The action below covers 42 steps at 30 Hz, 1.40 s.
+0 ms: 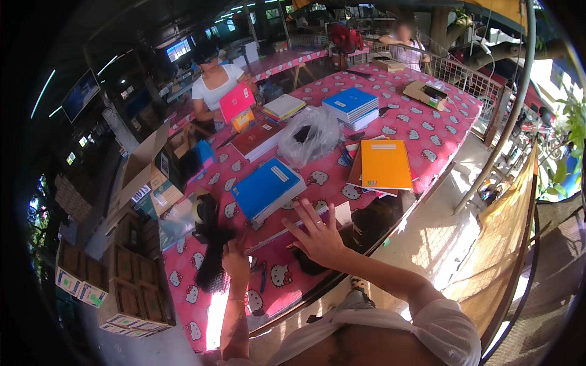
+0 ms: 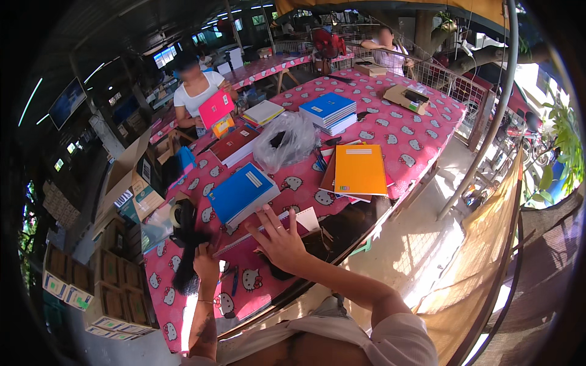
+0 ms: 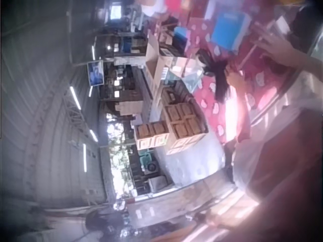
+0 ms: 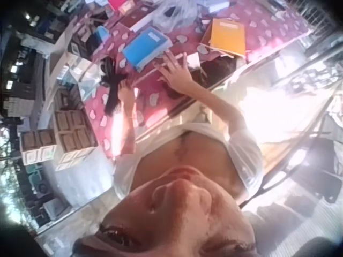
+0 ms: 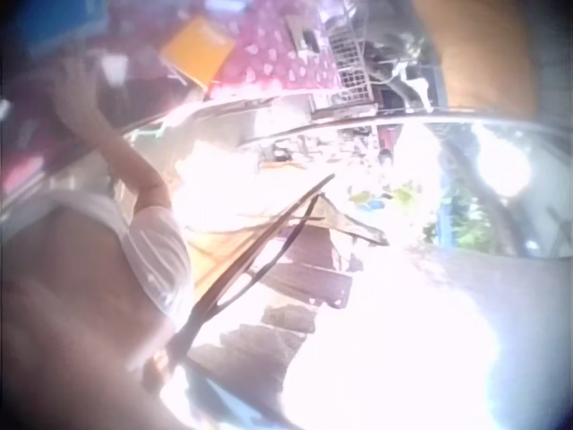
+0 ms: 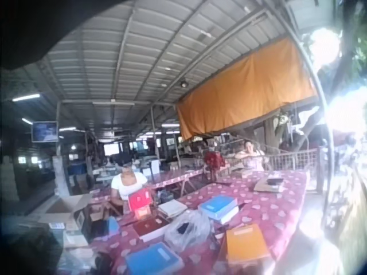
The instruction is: The person sorts and stacks colorful spiral notebooks on a table, handling them individually and placing them into groups based on color and type.
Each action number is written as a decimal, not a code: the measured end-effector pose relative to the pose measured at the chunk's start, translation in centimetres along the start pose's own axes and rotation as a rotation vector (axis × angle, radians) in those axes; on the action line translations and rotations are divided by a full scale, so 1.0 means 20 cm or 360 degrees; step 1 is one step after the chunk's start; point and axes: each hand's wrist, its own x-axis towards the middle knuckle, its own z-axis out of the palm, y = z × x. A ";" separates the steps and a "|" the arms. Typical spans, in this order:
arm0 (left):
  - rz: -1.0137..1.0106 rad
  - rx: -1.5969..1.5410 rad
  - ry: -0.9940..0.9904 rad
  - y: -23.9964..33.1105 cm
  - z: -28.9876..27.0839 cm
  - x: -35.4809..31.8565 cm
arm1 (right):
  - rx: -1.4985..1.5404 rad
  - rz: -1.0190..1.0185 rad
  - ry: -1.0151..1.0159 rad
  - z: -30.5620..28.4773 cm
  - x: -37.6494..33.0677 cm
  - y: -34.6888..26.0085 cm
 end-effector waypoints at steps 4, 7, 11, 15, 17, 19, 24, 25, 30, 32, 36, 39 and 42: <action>-0.0257 -0.0876 0.0143 0.28 -0.13 0.06 | -0.0169 0.0054 -0.0299 0.12 -0.02 0.11; -0.0579 -0.1629 0.0101 0.35 -0.13 0.00 | 0.0035 0.0134 -0.0439 0.12 -0.03 0.15; -0.1335 -0.2072 0.0033 0.41 -0.19 -0.08 | 0.0055 0.0113 -0.0037 -0.07 -0.01 0.15; -0.1190 -0.2305 0.0430 0.42 -0.11 -0.22 | 0.0933 0.0643 0.0624 -0.11 -0.22 0.48; -0.1179 -0.2318 0.0150 0.47 -0.03 -0.25 | 0.1661 0.0963 0.0544 0.08 -0.41 0.64; -0.1197 -0.2408 0.0100 0.53 0.07 -0.30 | 0.1823 0.0956 0.0271 0.27 -0.52 0.60; -0.1113 -0.1906 -0.0279 0.66 0.07 -0.29 | 0.1690 0.1230 0.0426 0.37 -0.51 0.50; -0.1121 -0.1907 -0.0281 0.66 0.10 -0.29 | 0.1688 0.1233 0.0419 0.36 -0.52 0.52; -0.0935 -0.2393 0.0258 0.50 -0.12 -0.14 | 0.0738 0.0876 0.0895 0.03 -0.34 0.40; -0.0749 -0.1999 0.0494 0.33 -0.28 -0.06 | 0.0489 0.0464 0.0571 -0.18 -0.11 0.17; -0.0429 -0.1584 0.0076 0.35 -0.39 0.07 | 0.0292 -0.0266 -0.0008 -0.02 0.11 -0.11; 0.0079 -0.1316 0.0350 0.37 -0.43 0.06 | 0.0376 -0.0047 -0.0401 0.19 0.14 -0.01; 0.0138 -0.1031 0.0189 0.43 -0.48 0.01 | 0.0398 -0.0145 -0.0172 0.28 0.16 0.04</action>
